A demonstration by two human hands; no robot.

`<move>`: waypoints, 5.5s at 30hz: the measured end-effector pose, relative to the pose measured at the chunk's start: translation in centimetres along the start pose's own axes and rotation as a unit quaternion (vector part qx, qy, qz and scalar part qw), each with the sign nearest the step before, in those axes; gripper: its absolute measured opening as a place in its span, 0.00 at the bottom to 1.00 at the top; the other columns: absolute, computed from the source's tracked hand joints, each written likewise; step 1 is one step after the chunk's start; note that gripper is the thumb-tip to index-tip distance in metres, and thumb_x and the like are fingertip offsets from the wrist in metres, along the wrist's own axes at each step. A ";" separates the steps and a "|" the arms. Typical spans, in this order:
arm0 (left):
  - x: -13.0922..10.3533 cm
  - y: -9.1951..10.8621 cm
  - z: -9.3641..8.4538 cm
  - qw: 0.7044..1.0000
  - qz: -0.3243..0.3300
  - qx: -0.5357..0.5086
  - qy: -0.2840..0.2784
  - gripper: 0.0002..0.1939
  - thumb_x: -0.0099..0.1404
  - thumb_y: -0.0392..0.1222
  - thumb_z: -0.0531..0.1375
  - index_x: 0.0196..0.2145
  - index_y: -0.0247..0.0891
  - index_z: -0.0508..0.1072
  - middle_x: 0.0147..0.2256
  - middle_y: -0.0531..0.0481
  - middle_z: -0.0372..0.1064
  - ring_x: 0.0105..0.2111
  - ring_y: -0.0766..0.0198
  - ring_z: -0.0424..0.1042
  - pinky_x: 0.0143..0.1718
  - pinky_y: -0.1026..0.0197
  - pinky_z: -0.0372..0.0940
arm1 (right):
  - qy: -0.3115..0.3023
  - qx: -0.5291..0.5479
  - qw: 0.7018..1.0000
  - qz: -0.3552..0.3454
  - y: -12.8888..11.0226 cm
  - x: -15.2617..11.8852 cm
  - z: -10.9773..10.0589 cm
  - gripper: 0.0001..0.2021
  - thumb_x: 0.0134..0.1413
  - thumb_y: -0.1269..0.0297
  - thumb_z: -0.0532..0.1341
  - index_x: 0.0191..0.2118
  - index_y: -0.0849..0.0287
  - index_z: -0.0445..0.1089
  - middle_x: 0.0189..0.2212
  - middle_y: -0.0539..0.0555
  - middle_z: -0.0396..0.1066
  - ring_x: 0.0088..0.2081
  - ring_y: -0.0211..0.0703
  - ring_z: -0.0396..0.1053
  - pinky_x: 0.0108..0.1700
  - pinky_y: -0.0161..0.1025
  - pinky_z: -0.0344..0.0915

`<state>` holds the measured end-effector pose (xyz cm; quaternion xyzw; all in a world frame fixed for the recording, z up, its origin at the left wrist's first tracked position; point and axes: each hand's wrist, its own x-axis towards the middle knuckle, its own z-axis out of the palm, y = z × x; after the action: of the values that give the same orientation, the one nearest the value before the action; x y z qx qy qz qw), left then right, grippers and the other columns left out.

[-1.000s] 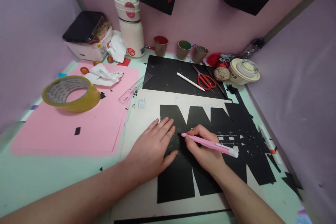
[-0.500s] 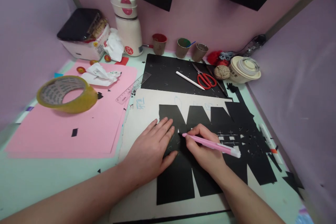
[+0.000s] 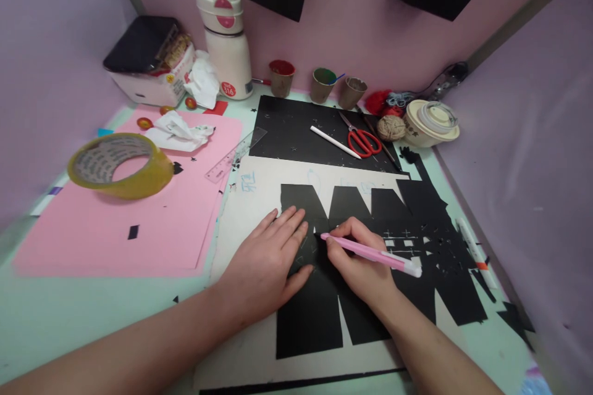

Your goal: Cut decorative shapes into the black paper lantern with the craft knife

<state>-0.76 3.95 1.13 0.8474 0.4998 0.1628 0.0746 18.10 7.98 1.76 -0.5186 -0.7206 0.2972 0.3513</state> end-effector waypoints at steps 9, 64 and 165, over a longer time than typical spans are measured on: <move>-0.1 0.2 -0.2 0.994 -0.080 -0.033 0.061 0.28 0.64 0.44 0.58 0.59 0.29 0.63 0.64 0.29 0.51 0.66 0.39 0.51 0.62 0.36 0.56 | 0.016 0.062 0.996 0.061 0.5 -0.1 -0.5 0.07 0.53 0.65 0.62 0.26 0.56 0.66 0.22 0.47 0.69 0.23 0.37 0.65 0.25 0.34 0.60; 0.4 -1.1 -2.2 1.000 -0.005 -0.004 -0.009 0.32 0.68 0.51 0.57 0.64 0.33 0.58 0.67 0.36 0.49 0.69 0.49 0.44 0.68 0.40 0.41 | -0.016 0.211 0.972 0.103 -0.1 0.1 -1.8 0.03 0.51 0.66 0.60 0.31 0.58 0.70 0.20 0.46 0.66 0.22 0.35 0.60 0.24 0.34 0.54; -1.3 3.4 -1.1 0.983 0.019 0.167 -0.070 0.38 0.67 0.61 0.55 0.58 0.20 0.67 0.47 0.31 0.72 0.47 0.45 0.70 0.47 0.51 0.64 | -0.096 0.208 0.966 0.120 -1.9 1.4 -2.0 0.08 0.53 0.59 0.65 0.34 0.58 0.71 0.24 0.48 0.70 0.24 0.35 0.65 0.24 0.33 0.58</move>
<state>1.02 1.11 2.88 0.8665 0.4974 0.0189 -0.0362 18.40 8.92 4.71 -0.4860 -0.6057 0.5288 0.3424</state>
